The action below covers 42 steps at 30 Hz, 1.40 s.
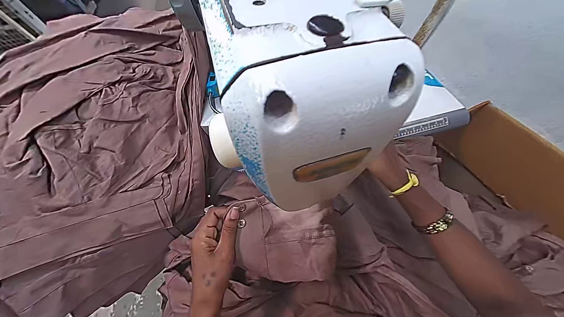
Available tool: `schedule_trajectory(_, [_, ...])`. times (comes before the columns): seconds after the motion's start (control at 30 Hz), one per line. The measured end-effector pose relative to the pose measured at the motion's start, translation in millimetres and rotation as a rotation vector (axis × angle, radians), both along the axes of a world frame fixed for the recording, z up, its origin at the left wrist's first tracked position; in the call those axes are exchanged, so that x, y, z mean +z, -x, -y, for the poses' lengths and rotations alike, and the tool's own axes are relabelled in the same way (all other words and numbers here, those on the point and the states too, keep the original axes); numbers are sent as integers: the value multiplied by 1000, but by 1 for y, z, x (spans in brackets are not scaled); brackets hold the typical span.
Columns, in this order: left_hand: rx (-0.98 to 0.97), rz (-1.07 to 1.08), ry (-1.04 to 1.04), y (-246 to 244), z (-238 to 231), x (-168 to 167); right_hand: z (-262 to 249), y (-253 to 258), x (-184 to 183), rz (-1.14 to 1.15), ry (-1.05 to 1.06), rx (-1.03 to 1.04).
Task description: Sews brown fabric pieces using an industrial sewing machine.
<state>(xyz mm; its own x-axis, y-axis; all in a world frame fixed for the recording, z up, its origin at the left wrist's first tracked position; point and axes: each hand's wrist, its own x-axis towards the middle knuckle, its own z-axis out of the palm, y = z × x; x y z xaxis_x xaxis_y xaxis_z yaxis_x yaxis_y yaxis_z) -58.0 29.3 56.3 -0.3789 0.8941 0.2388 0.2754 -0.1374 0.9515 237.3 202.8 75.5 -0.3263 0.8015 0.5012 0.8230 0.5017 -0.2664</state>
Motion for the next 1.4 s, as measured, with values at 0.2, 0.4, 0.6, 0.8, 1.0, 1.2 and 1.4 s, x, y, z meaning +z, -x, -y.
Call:
schedule_trajectory(0.2, [-10, -35, -9, 1, 3, 1, -2, 9, -2, 92, 34, 33])
schedule_trajectory(0.4, [-8, 8, 0, -1, 0, 1, 2, -11, -8, -230, 35, 41])
schedule_trajectory(0.6, [-19, 56, -1, 0, -8, 0, 17, -23, 16, -409, 251, -75])
schedule_trajectory(0.8, [-566, -321, -335, 16, 34, 24, 37, 10, 40, -325, 99, 143])
schedule_trajectory(1.0, [550, -834, 311, 157, 78, 54, 77, 54, 26, -45, -439, 662])
schedule_trajectory(1.2, [-291, -638, 65, 1, 54, -7, 70, 60, 20, -73, -354, 615])
schedule_trajectory(1.4, [-336, -652, 21, -126, 7, -42, 66, 60, 26, 79, -478, 678])
